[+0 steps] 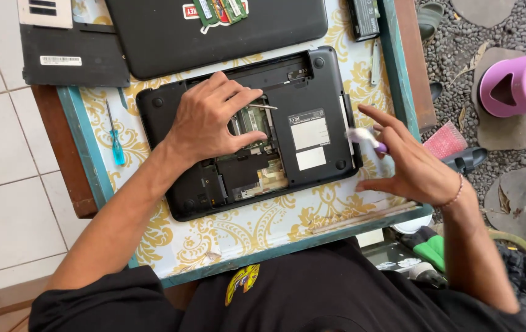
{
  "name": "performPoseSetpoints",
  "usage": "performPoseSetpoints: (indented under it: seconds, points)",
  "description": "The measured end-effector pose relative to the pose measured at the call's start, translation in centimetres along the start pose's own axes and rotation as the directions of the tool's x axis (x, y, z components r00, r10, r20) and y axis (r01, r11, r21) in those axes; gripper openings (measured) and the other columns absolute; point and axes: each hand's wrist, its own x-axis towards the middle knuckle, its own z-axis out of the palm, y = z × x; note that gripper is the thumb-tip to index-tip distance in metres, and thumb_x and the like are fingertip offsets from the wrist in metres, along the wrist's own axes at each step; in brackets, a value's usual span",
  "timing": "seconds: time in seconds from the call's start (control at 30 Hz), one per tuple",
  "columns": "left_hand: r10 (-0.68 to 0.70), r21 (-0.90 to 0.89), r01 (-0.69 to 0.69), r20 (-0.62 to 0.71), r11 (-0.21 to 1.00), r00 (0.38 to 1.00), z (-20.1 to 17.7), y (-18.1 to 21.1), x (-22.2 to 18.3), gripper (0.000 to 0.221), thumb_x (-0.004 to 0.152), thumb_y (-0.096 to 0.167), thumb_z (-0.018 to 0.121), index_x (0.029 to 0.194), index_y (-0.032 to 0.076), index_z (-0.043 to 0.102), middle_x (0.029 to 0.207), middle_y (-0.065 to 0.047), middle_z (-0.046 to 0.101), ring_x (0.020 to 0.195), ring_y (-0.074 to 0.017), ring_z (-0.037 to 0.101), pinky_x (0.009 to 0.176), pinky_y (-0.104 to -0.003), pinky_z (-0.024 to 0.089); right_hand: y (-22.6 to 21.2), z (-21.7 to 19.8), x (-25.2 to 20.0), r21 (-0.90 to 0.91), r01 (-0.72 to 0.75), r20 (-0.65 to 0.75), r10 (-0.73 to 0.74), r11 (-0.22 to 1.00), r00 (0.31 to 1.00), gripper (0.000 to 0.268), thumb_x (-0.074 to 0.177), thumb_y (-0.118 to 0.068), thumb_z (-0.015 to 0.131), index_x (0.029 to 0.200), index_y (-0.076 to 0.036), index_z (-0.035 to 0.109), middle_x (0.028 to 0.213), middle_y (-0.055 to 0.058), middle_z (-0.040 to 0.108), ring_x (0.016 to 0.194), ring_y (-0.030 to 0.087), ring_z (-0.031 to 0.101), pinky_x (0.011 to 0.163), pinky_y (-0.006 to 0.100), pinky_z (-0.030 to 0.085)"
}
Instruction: Cleaning RAM modules with a brush and disassembling a laptop by removing screws and the optical drive.
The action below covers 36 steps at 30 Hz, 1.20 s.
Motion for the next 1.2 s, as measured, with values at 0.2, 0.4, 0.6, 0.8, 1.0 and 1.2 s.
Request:
performPoseSetpoints:
  seconds: [0.2, 0.4, 0.6, 0.8, 1.0, 1.2]
  points:
    - [0.005, 0.014, -0.005, 0.004, 1.0, 1.0, -0.4, 0.1, 0.1, 0.064, 0.082, 0.063, 0.089, 0.119, 0.012, 0.074, 0.101, -0.003, 0.07, 0.089, -0.0238, 0.061, 0.074, -0.039, 0.056, 2.5, -0.4, 2.5, -0.191, 0.137, 0.109, -0.118, 0.972, 0.987, 0.067, 0.066, -0.033, 0.094, 0.087, -0.005, 0.037, 0.166, 0.037, 0.021, 0.151, 0.049, 0.037, 0.101, 0.048, 0.047]
    - [0.004, 0.007, -0.004, 0.0, 1.0, 1.0, -1.1, -0.2, -0.3, 0.061, 0.084, 0.059, 0.091, 0.119, 0.011, 0.075, 0.101, -0.004, 0.071, 0.089, -0.0242, 0.061, 0.075, -0.038, 0.055, 2.9, 0.2, 3.1, -0.18, 0.177, 0.128, -0.156, 0.968, 0.98, 0.07, 0.066, -0.033, 0.094, 0.088, -0.002, 0.036, 0.16, 0.04, 0.027, 0.145, 0.051, 0.044, 0.101, 0.05, 0.049]
    - [-0.004, -0.011, 0.004, -0.008, 1.0, 1.0, -1.1, 0.0, -0.2, 0.061, 0.085, 0.059, 0.09, 0.118, 0.01, 0.076, 0.1, -0.003, 0.071, 0.088, -0.0239, 0.061, 0.074, -0.038, 0.054, 4.1, 0.3, 3.4, -0.19, 0.136, 0.128, -0.112, 0.972, 0.985, 0.08, 0.058, -0.051, 0.096, 0.093, -0.004, 0.041, 0.165, 0.033, 0.028, 0.146, 0.05, 0.042, 0.102, 0.053, 0.044]
    - [-0.002, 0.005, 0.002, -0.01, 1.0, 1.0, -0.9, -0.2, -0.4, 0.063, 0.082, 0.06, 0.092, 0.119, 0.012, 0.076, 0.102, -0.002, 0.071, 0.089, -0.0233, 0.061, 0.074, -0.037, 0.055, 4.2, -0.1, 3.7, -0.286, 0.123, 0.148, -0.083, 0.95, 0.986, 0.084, 0.053, -0.056, 0.097, 0.094, -0.005, 0.044, 0.158, 0.027, 0.038, 0.13, 0.044, 0.053, 0.099, 0.052, 0.044]
    - [-0.005, -0.004, 0.005, -0.013, 1.0, 1.0, -1.0, -0.2, -0.4, 0.063, 0.083, 0.059, 0.092, 0.12, 0.012, 0.075, 0.104, -0.003, 0.071, 0.09, -0.0237, 0.061, 0.074, -0.037, 0.055, 4.3, -0.6, 4.0, -0.344, 0.089, 0.18, -0.027, 0.935, 0.983, 0.085, 0.05, -0.056, 0.097, 0.096, -0.004, 0.048, 0.156, 0.025, 0.041, 0.126, 0.042, 0.055, 0.101, 0.051, 0.044]
    - [0.001, 0.006, -0.001, -0.021, 1.0, 1.0, -0.9, -0.3, -0.5, 0.061, 0.086, 0.06, 0.089, 0.12, 0.012, 0.075, 0.104, -0.002, 0.07, 0.091, -0.0237, 0.061, 0.075, -0.037, 0.056, 5.0, -1.4, 3.3, -0.404, 0.1, 0.19, -0.024, 0.909, 0.981, 0.08, 0.054, -0.059, 0.091, 0.096, -0.004, 0.05, 0.155, 0.026, 0.042, 0.134, 0.044, 0.05, 0.108, 0.052, 0.042]
